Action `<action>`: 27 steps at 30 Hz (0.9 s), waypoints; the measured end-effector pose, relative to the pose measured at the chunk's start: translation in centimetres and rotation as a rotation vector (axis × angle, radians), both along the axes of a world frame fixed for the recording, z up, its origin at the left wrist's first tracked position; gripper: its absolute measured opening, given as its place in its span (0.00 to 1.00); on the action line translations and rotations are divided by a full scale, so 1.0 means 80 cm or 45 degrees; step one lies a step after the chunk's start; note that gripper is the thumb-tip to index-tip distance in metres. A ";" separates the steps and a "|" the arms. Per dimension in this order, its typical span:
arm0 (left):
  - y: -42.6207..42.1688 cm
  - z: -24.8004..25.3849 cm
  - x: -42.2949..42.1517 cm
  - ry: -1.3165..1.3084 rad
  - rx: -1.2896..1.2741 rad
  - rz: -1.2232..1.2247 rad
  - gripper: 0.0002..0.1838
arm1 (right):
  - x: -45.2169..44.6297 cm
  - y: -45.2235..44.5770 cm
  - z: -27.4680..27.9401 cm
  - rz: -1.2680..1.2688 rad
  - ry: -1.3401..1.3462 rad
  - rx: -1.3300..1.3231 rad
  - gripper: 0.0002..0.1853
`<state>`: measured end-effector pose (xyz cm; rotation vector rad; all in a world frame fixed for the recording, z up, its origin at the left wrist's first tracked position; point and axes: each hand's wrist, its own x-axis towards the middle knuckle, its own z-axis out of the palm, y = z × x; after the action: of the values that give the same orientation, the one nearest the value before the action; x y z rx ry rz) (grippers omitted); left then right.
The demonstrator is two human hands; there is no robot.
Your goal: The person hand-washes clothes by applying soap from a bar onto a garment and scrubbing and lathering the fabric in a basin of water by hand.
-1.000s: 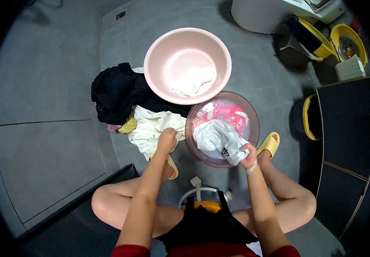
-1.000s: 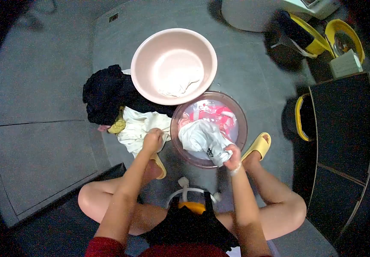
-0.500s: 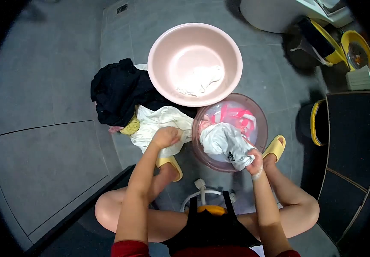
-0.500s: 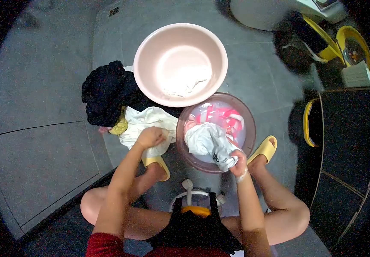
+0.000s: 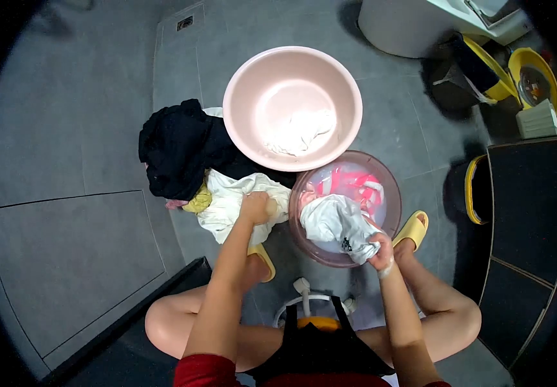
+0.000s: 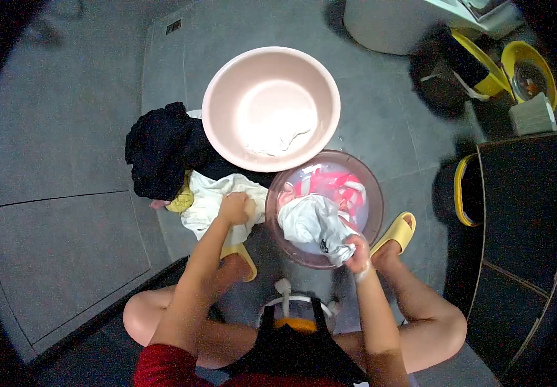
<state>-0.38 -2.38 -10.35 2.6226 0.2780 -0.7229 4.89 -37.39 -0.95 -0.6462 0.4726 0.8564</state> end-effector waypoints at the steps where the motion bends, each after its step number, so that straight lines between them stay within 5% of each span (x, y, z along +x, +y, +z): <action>1: -0.001 0.006 -0.003 0.004 -0.106 0.159 0.24 | 0.000 0.000 0.002 0.010 0.000 -0.029 0.35; 4: 0.023 -0.045 -0.036 -0.157 -0.631 0.677 0.26 | -0.003 0.002 0.001 -0.018 0.021 -0.030 0.35; 9: 0.035 0.024 -0.054 -0.123 -1.989 1.801 0.18 | -0.010 0.000 -0.009 0.089 -0.088 -0.066 0.34; 13: 0.028 0.016 -0.064 -0.704 -2.173 1.794 0.20 | -0.011 0.003 -0.009 0.030 0.014 0.068 0.33; 19: 0.004 0.076 -0.063 -0.979 -2.573 1.944 0.22 | -0.013 -0.026 -0.034 -0.163 0.089 0.238 0.32; 27: -0.103 0.114 0.021 -0.251 -2.892 1.377 0.30 | -0.006 -0.044 -0.023 -0.300 0.188 0.362 0.25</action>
<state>1.28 -10.62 -1.25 0.1831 0.3559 -0.0238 4.43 -40.89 -2.81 -0.2609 0.5363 0.7315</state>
